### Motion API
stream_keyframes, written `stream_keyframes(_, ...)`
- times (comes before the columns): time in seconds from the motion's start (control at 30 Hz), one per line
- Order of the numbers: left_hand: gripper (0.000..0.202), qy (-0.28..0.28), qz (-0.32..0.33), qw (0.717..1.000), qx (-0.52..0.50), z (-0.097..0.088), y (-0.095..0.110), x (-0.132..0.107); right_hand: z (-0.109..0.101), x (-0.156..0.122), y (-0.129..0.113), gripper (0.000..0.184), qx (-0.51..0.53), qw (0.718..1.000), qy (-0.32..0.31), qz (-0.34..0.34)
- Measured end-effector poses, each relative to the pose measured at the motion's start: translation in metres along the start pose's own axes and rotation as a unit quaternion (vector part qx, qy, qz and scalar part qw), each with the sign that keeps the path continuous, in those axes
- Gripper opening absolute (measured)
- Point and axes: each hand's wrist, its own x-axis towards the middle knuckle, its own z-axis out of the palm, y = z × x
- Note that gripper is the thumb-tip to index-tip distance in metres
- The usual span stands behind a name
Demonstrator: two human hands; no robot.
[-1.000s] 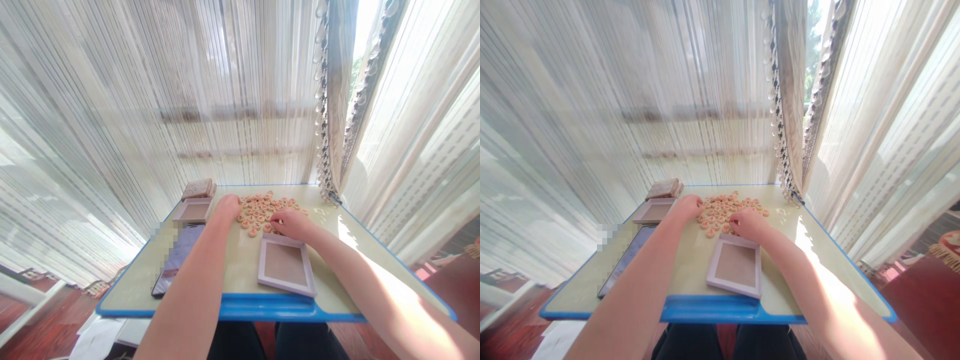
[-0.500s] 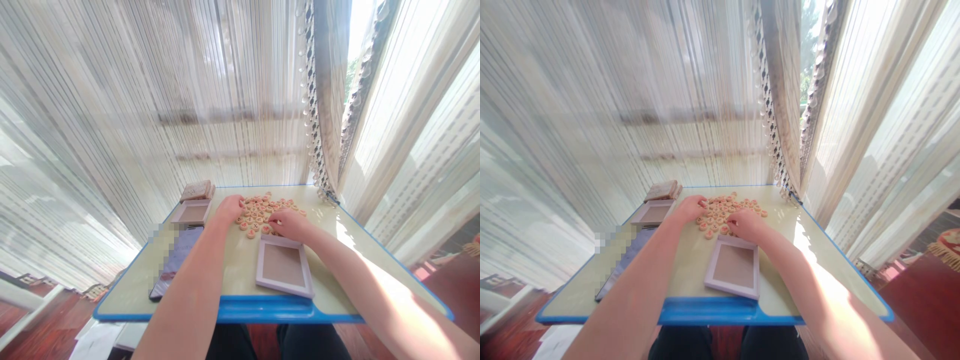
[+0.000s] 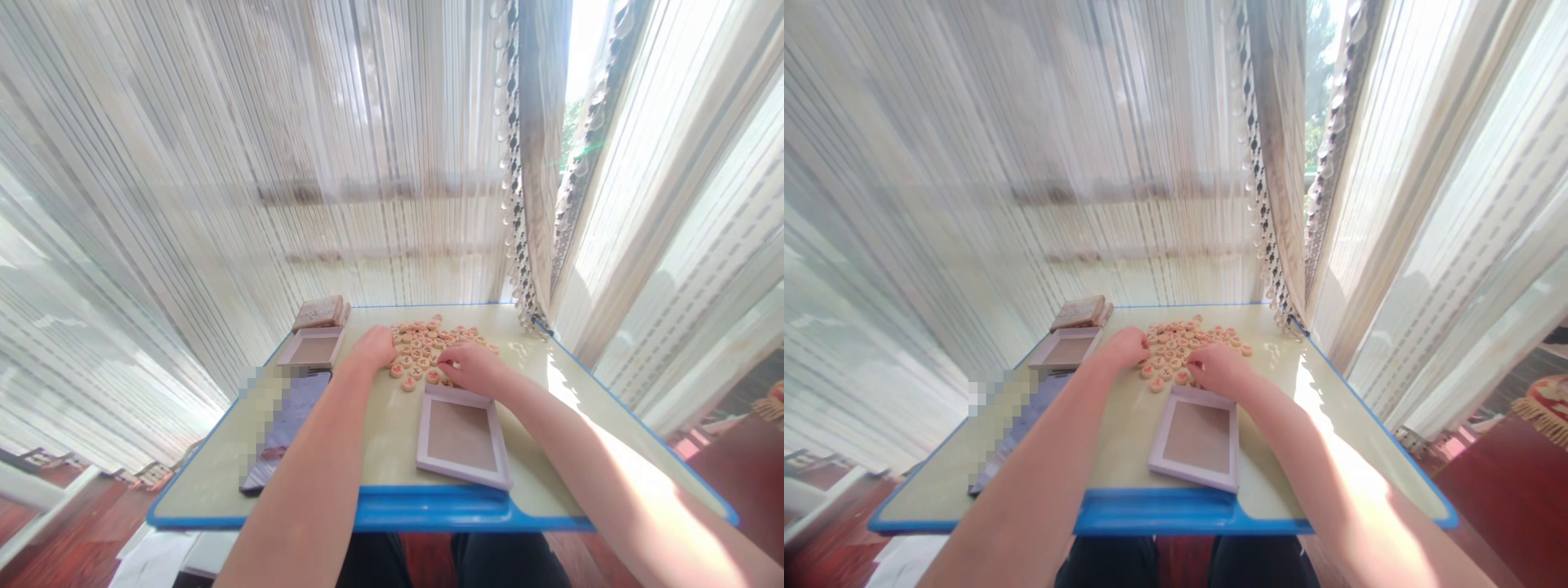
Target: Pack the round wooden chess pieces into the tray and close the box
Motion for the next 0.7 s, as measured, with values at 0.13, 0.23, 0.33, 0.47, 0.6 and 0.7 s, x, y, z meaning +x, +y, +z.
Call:
stream_keyframes(0.13,0.017,0.013,-0.007,1.0,-0.017,-0.002,-0.002,0.001,0.003,0.001,0.003,0.021,0.0,1.0,0.007,-0.013)
stream_keyframes(0.23,0.031,0.07,-0.044,0.996,-0.041,-0.006,-0.012,0.005,0.003,0.001,0.004,0.021,0.002,1.0,0.005,-0.01)
stream_keyframes(0.33,0.033,0.091,-0.11,0.99,-0.021,-0.01,-0.022,0.008,0.0,0.002,0.004,0.023,0.001,1.0,0.003,0.006)
stream_keyframes(0.47,0.02,0.012,-0.112,0.994,-0.006,-0.009,-0.024,0.006,-0.001,0.002,0.004,0.025,0.005,1.0,0.006,0.007)
stream_keyframes(0.6,0.02,-0.015,-0.11,0.994,0.003,-0.006,-0.016,0.003,0.003,0.001,0.004,0.023,0.007,1.0,-0.001,0.009)
stream_keyframes(0.7,0.021,-0.032,-0.105,0.994,0.006,-0.008,-0.012,0.0,0.003,0.002,0.004,0.023,0.011,1.0,-0.003,0.008)
